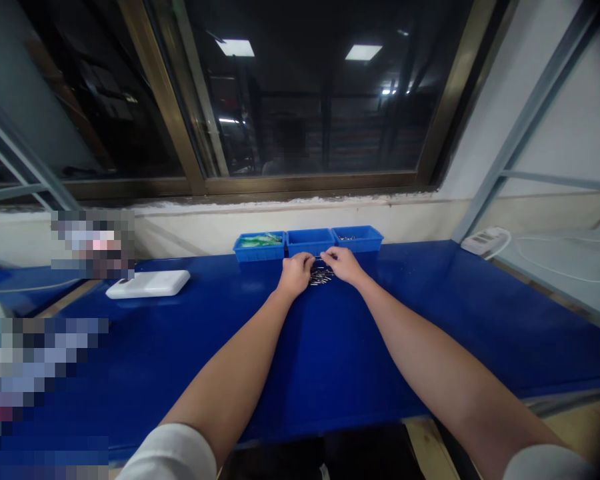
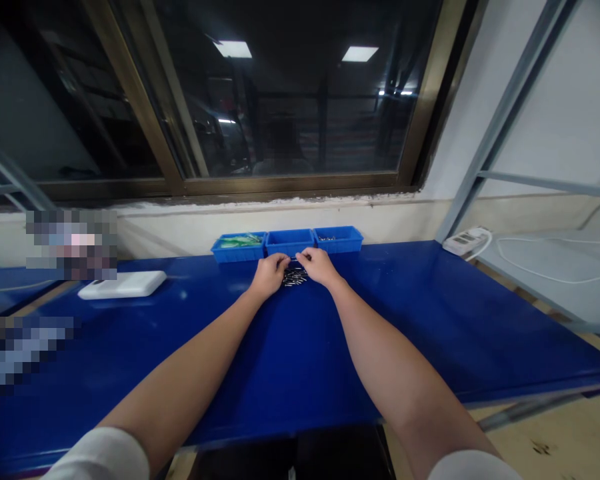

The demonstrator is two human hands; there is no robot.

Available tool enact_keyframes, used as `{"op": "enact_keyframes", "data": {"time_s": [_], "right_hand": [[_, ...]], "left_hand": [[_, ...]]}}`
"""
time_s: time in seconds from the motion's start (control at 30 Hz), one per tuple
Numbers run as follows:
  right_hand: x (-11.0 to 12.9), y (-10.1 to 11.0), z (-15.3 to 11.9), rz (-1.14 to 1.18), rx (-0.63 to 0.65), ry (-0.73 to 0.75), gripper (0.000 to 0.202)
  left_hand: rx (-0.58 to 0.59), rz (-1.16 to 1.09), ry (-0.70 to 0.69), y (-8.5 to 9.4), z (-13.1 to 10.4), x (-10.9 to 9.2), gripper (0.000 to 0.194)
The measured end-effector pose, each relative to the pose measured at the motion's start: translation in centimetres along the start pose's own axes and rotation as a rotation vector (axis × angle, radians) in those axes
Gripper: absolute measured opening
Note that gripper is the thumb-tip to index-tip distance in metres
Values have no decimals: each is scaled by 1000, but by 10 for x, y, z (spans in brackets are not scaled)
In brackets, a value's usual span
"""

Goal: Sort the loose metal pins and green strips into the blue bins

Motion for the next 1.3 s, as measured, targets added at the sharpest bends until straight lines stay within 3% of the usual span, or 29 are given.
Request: {"op": "enact_keyframes", "data": {"time_s": [0.2, 0.37, 0.47, 0.53, 0.67, 0.73, 0.93, 1.13, 1.23, 1.3], "right_hand": [[-1, -1, 0, 20, -19, -45, 45], [1, -1, 0, 408, -9, -73, 37], [1, 1, 2, 512, -23, -104, 37], [-2, 5, 5, 546, -103, -138, 38], [-18, 20, 12, 576, -424, -253, 43], [-26, 28, 14, 603, -519, -330, 47], [-39, 40, 14, 812, -463, -445, 61], [-49, 37, 14, 470, -605, -370, 70], [-49, 33, 14, 290, -540, -246, 67], [-47, 30, 13, 205, -421, -166, 63]], "left_hand": [[-6, -22, -4, 0, -1, -1, 14], [-20, 12, 7, 0, -1, 0, 17], [-25, -8, 20, -1, -1, 0, 17], [-43, -27, 40, -2, -1, 0, 19], [-51, 2, 129, -2, 0, 2, 25], [-35, 31, 161, -3, 0, 3, 25], [-17, 68, 185, -5, 0, 7, 27], [5, 93, 204, -6, 1, 9, 32], [42, 121, 202, -6, 0, 9, 33], [56, 135, 198, -6, 0, 7, 33]]}}
Point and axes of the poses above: each hand's wrist, its own z-axis towards the middle knuckle, its own y-axis out of the back of the hand, x = y × z, the point moved 1 cm from there along z, towards the middle knuckle, and after that the axes turned 1 degree about -x, right-handed, at the moved point
